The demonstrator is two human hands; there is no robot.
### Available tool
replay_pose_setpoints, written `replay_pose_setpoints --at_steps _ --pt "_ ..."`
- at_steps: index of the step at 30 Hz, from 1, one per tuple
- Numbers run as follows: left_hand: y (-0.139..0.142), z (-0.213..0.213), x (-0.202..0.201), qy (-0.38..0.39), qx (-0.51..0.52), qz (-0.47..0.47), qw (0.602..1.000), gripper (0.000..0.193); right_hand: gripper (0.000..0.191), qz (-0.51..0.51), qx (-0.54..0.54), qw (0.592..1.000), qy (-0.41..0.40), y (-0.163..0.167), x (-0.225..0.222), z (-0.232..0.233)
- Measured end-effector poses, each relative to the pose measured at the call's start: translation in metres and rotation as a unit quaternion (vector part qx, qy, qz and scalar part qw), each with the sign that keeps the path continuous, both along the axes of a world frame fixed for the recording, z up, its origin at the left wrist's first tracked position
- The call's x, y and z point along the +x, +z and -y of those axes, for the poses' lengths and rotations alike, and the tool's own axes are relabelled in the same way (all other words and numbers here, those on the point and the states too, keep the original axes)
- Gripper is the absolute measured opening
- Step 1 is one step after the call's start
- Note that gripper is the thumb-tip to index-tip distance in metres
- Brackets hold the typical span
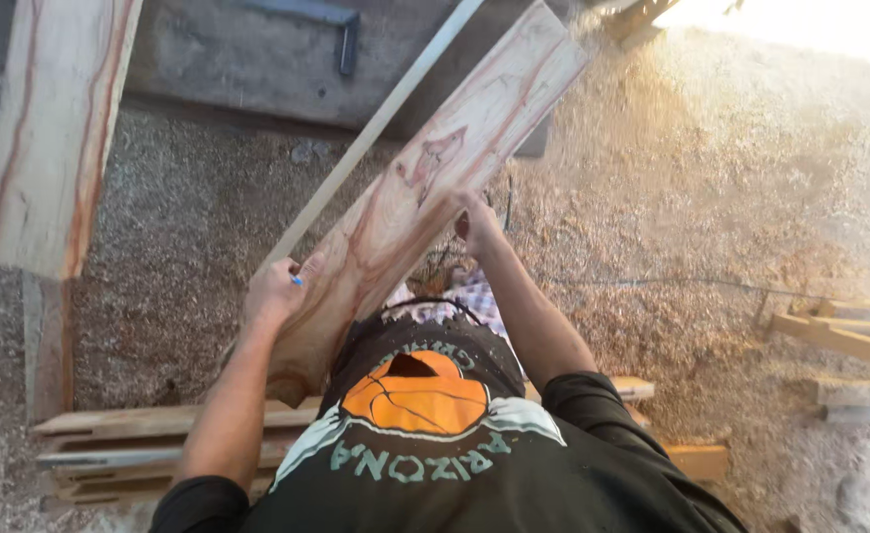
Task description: The person measures and marks wooden planks using a tape measure, ruler, and pen. They place the planks on a workbench, align the measuring tools, and draw straight lines along the edges to prepare for cutting.
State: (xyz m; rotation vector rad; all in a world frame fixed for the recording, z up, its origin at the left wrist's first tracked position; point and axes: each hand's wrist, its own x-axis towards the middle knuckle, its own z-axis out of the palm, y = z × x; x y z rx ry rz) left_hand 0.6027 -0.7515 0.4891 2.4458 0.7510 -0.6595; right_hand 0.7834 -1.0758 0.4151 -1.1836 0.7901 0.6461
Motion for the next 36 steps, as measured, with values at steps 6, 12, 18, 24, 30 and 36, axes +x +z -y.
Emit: replay_pose_setpoints --at_steps 6,12,18,24,30,36 --pt "-0.025 0.07 0.09 -0.008 0.032 0.02 0.999 0.077 0.053 0.257 -0.25 0.911 0.201 -0.007 0.077 0.061" --pt "-0.053 0.138 0.153 0.074 0.015 -0.004 0.997 0.08 0.035 0.229 -0.306 0.851 0.359 -0.022 0.182 0.139" --pt "-0.074 0.169 0.186 0.149 0.083 0.202 0.965 0.055 0.04 0.132 -0.315 0.854 0.392 -0.033 0.257 0.153" --pt "-0.089 0.195 0.209 0.238 0.153 0.295 0.913 0.027 0.046 0.146 -0.36 0.805 0.448 -0.042 0.261 0.16" --pt "-0.099 0.216 0.242 0.243 0.155 0.393 0.873 0.018 0.052 0.362 -0.471 0.599 0.537 -0.023 0.289 0.142" --pt "-0.103 0.198 0.255 0.271 0.159 0.41 0.856 0.019 0.053 0.575 -0.433 0.462 0.518 -0.034 0.337 0.064"
